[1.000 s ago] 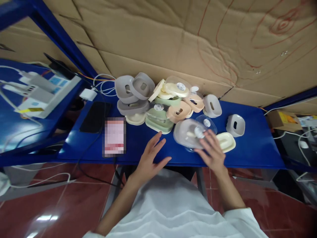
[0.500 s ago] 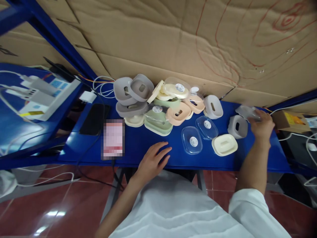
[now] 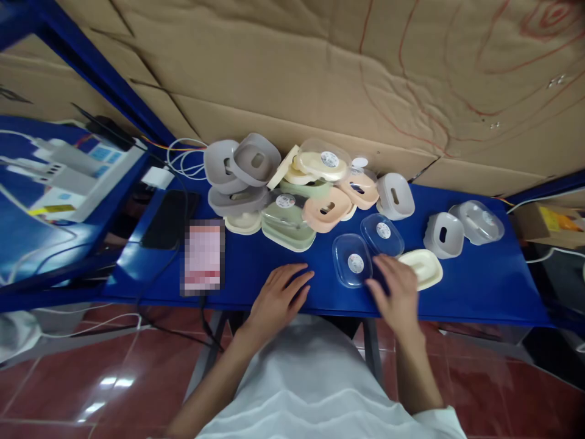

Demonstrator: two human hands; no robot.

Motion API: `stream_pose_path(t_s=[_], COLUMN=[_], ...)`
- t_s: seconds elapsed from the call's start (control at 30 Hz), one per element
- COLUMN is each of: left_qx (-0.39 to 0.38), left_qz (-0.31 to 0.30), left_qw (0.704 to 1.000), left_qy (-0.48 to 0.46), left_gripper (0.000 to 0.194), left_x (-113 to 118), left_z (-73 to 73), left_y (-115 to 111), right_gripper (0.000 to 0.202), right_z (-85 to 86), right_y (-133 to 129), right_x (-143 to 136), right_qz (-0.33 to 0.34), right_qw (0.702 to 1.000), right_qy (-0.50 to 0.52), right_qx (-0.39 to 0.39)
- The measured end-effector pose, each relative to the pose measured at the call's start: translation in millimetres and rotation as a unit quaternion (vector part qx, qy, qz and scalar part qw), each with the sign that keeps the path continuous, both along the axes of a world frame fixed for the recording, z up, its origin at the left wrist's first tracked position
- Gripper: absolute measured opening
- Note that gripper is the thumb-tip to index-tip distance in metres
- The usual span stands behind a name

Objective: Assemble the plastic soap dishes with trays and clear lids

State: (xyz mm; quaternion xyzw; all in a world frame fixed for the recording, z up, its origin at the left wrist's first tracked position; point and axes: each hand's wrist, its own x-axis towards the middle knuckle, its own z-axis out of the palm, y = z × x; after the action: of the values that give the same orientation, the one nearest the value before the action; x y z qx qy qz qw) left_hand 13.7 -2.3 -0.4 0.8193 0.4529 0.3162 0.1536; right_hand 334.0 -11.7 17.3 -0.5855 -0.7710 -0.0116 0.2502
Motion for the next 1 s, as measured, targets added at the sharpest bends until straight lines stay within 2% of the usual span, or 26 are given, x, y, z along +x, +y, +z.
stream_pose_path(t_s=[0.07, 0.1, 0.17, 0.23, 0.3, 0.37, 0.43, 0.47, 0.53, 0.63, 0.8, 0.9, 1.0], left_qx=[0.003, 0.006, 0.012, 0.009, -0.001, -0.003, 0.007, 0.012, 0.015, 0.005, 0.028, 0.043, 0.02], left_qz=[-0.005, -0.012, -0.031, -0.045, -0.044, -0.029, -0.021, -0.028, -0.066, -0.116, -0.094, -0.076, -0.072], left_qw=[1.0, 1.0, 0.999, 0.997, 0.997, 0.997, 0.998, 0.997, 0.995, 0.99, 0.993, 0.994, 0.995], left_qy=[0.005, 0.011, 0.03, 0.054, 0.068, 0.068, 0.066, 0.069, 0.078, 0.079, 0.07, 0.064, 0.066], left_gripper=[0.044, 0.048, 0.056, 0.059, 0.057, 0.055, 0.057, 0.06, 0.065, 0.063, 0.041, 0.033, 0.037], left_x=[-1, -2, -5, -7, -10, -12, -12, -10, -3, 13, 31, 23, 3], left_z=[0.1, 0.3, 0.6, 1.0, 1.8, 3.5, 6.5, 8.4, 12.4, 16.2, 12.8, 9.1, 7.0], left_y=[-2, -3, -6, -10, -15, -18, -17, -14, -4, 14, 26, 17, 1], right_gripper=[0.048, 0.047, 0.046, 0.046, 0.043, 0.039, 0.038, 0.039, 0.042, 0.045, 0.047, 0.047, 0.046], right_z=[-3.9, -4.0, -0.9, 4.7, 9.2, 9.6, 5.6, 2.8, -2.4, -5.3, -3.5, -3.5, -2.2], right_y=[-10, -13, -13, -11, -11, -15, -26, -33, -50, -73, -85, -79, -66], right_x=[-55, -72, -84, -69, -36, 6, 42, 54, 63, 41, -18, -33, -40], right_qz=[0.072, 0.111, 0.183, 0.207, 0.141, 0.006, -0.116, -0.153, -0.187, -0.173, -0.121, -0.104, -0.071], right_qw=[0.995, 0.989, 0.973, 0.965, 0.98, 0.996, 0.992, 0.987, 0.979, 0.98, 0.984, 0.987, 0.989], right_qy=[-0.001, 0.004, 0.024, 0.048, 0.06, 0.04, -0.015, -0.04, -0.067, -0.047, 0.015, 0.027, 0.043], right_qx=[-0.067, -0.098, -0.139, -0.154, -0.128, -0.077, -0.04, -0.037, -0.052, -0.088, -0.131, -0.122, -0.125])
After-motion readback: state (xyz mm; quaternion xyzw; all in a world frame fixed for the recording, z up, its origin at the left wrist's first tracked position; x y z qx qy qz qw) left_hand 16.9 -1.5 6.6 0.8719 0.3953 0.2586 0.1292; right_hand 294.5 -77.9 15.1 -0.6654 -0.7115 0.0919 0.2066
